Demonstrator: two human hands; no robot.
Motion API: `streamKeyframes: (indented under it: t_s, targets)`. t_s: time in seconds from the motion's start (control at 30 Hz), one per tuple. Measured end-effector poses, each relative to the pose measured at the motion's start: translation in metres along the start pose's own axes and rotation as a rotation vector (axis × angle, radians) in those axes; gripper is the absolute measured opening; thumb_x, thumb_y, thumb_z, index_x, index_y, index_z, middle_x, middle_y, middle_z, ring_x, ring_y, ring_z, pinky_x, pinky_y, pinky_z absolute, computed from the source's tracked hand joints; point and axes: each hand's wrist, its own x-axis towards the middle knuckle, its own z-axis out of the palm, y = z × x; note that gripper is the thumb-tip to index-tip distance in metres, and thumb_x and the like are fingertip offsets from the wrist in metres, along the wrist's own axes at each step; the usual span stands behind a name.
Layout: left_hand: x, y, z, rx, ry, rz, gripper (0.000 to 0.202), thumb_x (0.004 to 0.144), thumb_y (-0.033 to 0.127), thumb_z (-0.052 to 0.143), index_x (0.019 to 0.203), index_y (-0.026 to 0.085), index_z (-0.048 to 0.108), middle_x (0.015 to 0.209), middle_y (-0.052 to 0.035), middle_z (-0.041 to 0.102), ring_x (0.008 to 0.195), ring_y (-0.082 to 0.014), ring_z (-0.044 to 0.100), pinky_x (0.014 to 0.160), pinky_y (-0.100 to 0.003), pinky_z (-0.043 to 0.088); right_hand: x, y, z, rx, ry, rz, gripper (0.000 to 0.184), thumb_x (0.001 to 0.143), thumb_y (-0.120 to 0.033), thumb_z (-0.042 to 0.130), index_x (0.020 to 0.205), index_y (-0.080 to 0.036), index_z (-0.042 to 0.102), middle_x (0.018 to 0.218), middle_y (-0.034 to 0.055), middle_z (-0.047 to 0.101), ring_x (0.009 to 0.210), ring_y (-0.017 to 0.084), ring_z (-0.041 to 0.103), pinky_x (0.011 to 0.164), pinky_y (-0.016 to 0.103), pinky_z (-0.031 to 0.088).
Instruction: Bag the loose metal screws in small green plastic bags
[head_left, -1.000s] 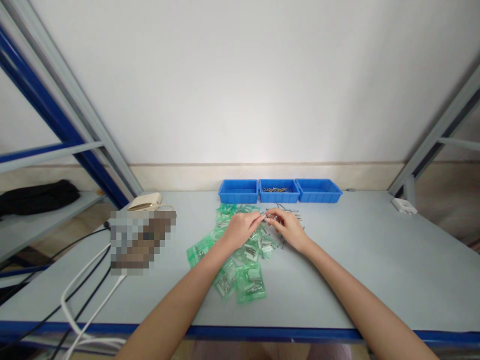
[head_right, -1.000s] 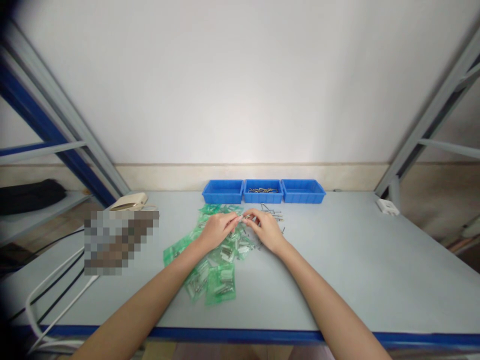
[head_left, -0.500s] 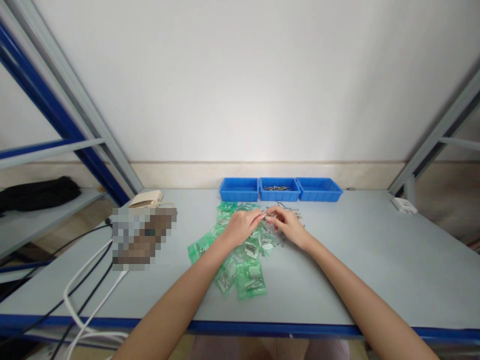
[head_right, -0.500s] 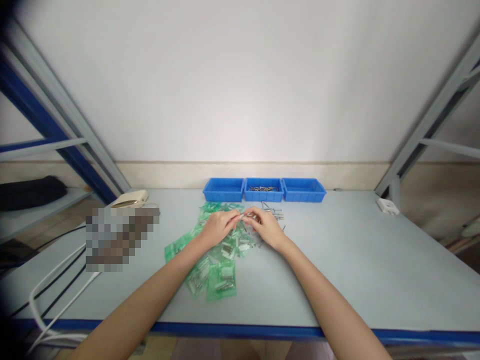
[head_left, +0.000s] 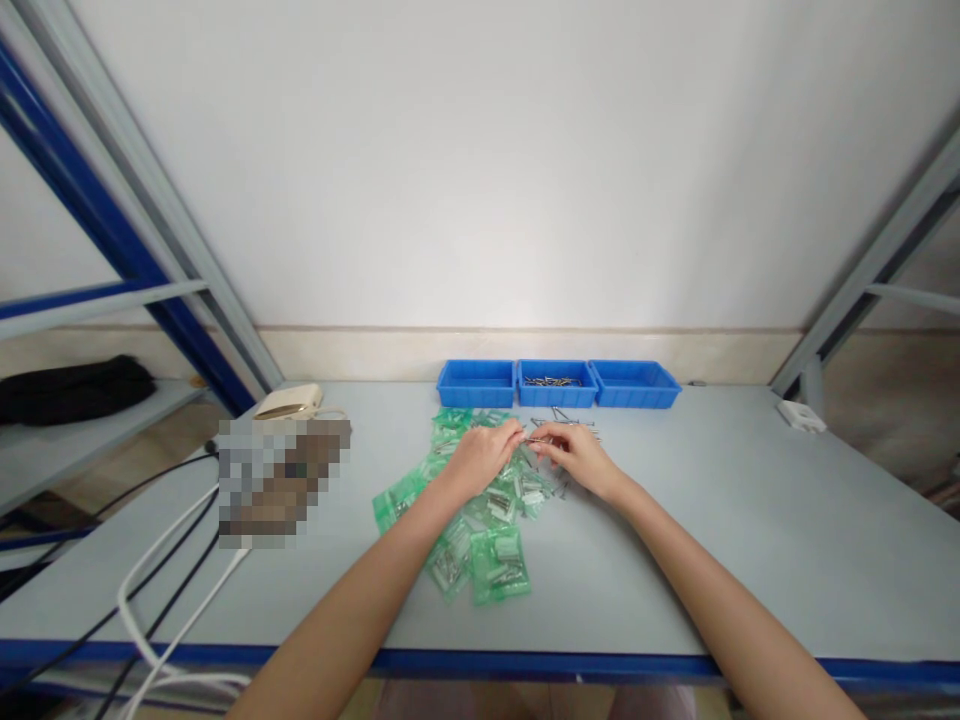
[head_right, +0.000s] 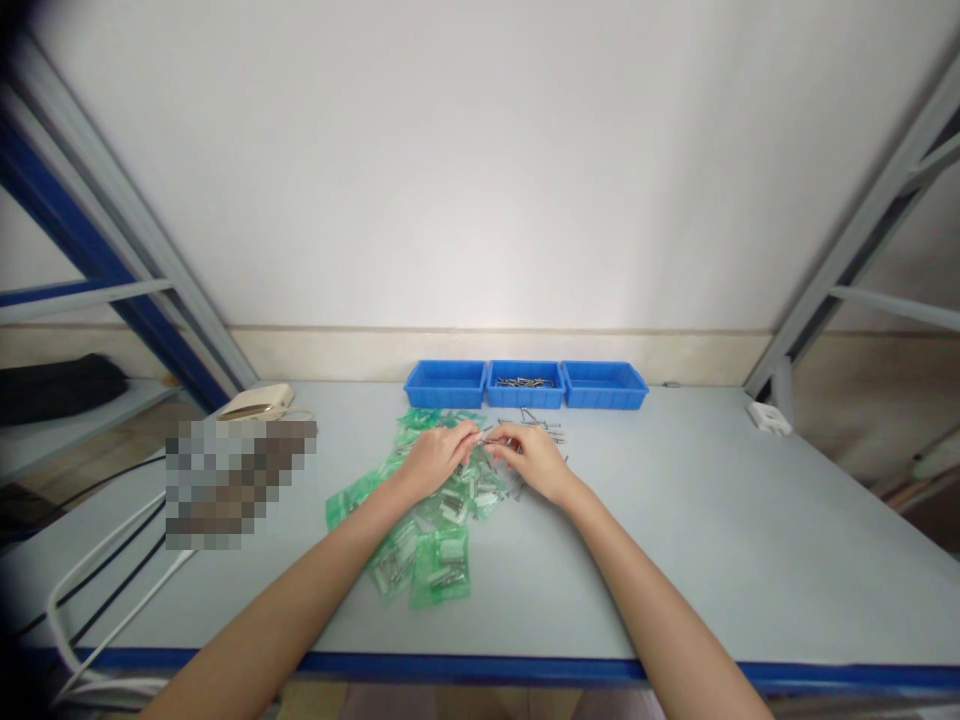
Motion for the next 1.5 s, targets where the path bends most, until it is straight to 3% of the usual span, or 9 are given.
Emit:
streamKeyframes:
  t_s: [0.2, 0.4, 0.57, 0.7, 0.9, 1.1, 1.23, 1.33, 1.5]
  targets:
    - [0.000, 0.003, -0.002, -0.022, 0.011, 0.046, 0.024, 0.097, 0.033, 0.038, 0.094, 0.019, 0.057, 0.063, 0.0022, 0.062, 0.061, -0.0135, 0.062, 0.058, -0.020, 0.037, 0.000, -0.002, -0.002, -0.126, 0.019, -0.012, 0.036, 0.092, -0.038, 0.042, 0.070, -0.019, 0.063, 0.058, -0.0013, 0.061, 0.053, 0.011, 0.054, 0.060, 0.025, 0.039]
    - [-0.002, 0.002, -0.001, -0.030, 0.040, 0.082, 0.030, 0.098, 0.031, 0.035, 0.086, 0.018, 0.059, 0.062, 0.0020, 0.061, 0.060, -0.0125, 0.060, 0.059, -0.020, 0.037, 0.000, 0.001, 0.000, -0.040, 0.066, 0.013, 0.024, 0.086, -0.037, 0.054, 0.100, -0.021, 0.063, 0.072, -0.0012, 0.067, 0.052, 0.011, 0.054, 0.056, 0.024, 0.040]
    - [-0.001, 0.000, 0.001, -0.038, 0.079, 0.056, 0.031, 0.097, 0.031, 0.038, 0.080, 0.018, 0.060, 0.060, 0.0016, 0.061, 0.060, -0.0128, 0.059, 0.058, -0.020, 0.035, 0.001, -0.002, -0.001, -0.093, 0.112, -0.034, 0.020, 0.079, -0.038, 0.063, 0.088, -0.020, 0.067, 0.078, 0.0011, 0.069, 0.062, 0.013, 0.057, 0.059, 0.024, 0.041]
    - [-0.001, -0.001, 0.003, -0.007, 0.084, 0.069, 0.034, 0.097, 0.035, 0.036, 0.079, 0.018, 0.060, 0.066, -0.0004, 0.063, 0.063, -0.0137, 0.060, 0.058, -0.021, 0.036, 0.000, -0.005, -0.001, -0.135, 0.102, -0.013, 0.022, 0.085, -0.038, 0.055, 0.086, -0.021, 0.068, 0.077, 0.0008, 0.070, 0.058, 0.013, 0.056, 0.059, 0.025, 0.041]
    - [-0.002, -0.002, 0.005, 0.058, 0.097, 0.098, 0.043, 0.098, 0.040, 0.030, 0.079, 0.017, 0.061, 0.070, -0.0035, 0.066, 0.067, -0.0167, 0.063, 0.061, -0.024, 0.039, 0.001, 0.001, -0.001, -0.106, 0.000, -0.013, 0.039, 0.093, -0.044, 0.038, 0.075, -0.018, 0.062, 0.063, -0.0008, 0.063, 0.053, 0.012, 0.054, 0.060, 0.025, 0.043]
    - [0.000, -0.009, -0.003, 0.012, 0.166, -0.033, 0.047, 0.099, 0.036, 0.027, 0.072, 0.018, 0.060, 0.069, -0.0031, 0.067, 0.069, -0.0165, 0.063, 0.064, -0.024, 0.039, 0.060, 0.006, -0.045, -0.362, 0.139, 0.058, 0.050, 0.096, -0.044, 0.026, 0.079, -0.015, 0.064, 0.075, 0.0045, 0.066, 0.066, 0.014, 0.059, 0.066, 0.025, 0.044]
    - [0.001, -0.010, -0.004, 0.023, 0.125, -0.055, 0.046, 0.098, 0.037, 0.028, 0.073, 0.017, 0.062, 0.072, -0.0039, 0.068, 0.072, -0.0173, 0.064, 0.064, -0.024, 0.039, 0.091, 0.001, -0.083, -0.547, 0.208, 0.117, 0.034, 0.090, -0.042, 0.045, 0.082, -0.018, 0.067, 0.096, 0.0096, 0.065, 0.094, 0.020, 0.057, 0.081, 0.028, 0.040]
    - [0.001, -0.009, -0.005, 0.045, 0.097, -0.061, 0.048, 0.098, 0.038, 0.026, 0.075, 0.017, 0.062, 0.074, -0.0050, 0.068, 0.073, -0.0180, 0.064, 0.064, -0.024, 0.039, 0.080, 0.001, -0.095, -0.632, 0.230, 0.157, 0.030, 0.091, -0.036, 0.041, 0.093, -0.019, 0.066, 0.103, 0.0098, 0.062, 0.100, 0.021, 0.054, 0.085, 0.031, 0.038]
    - [0.002, -0.007, -0.004, 0.043, 0.091, -0.028, 0.048, 0.098, 0.039, 0.026, 0.078, 0.016, 0.063, 0.077, -0.0069, 0.069, 0.075, -0.0191, 0.064, 0.065, -0.025, 0.039, 0.017, 0.022, -0.087, -0.674, 0.020, 0.210, 0.009, 0.078, -0.026, 0.061, 0.082, -0.023, 0.068, 0.093, 0.0028, 0.066, 0.094, 0.020, 0.056, 0.079, 0.029, 0.039]
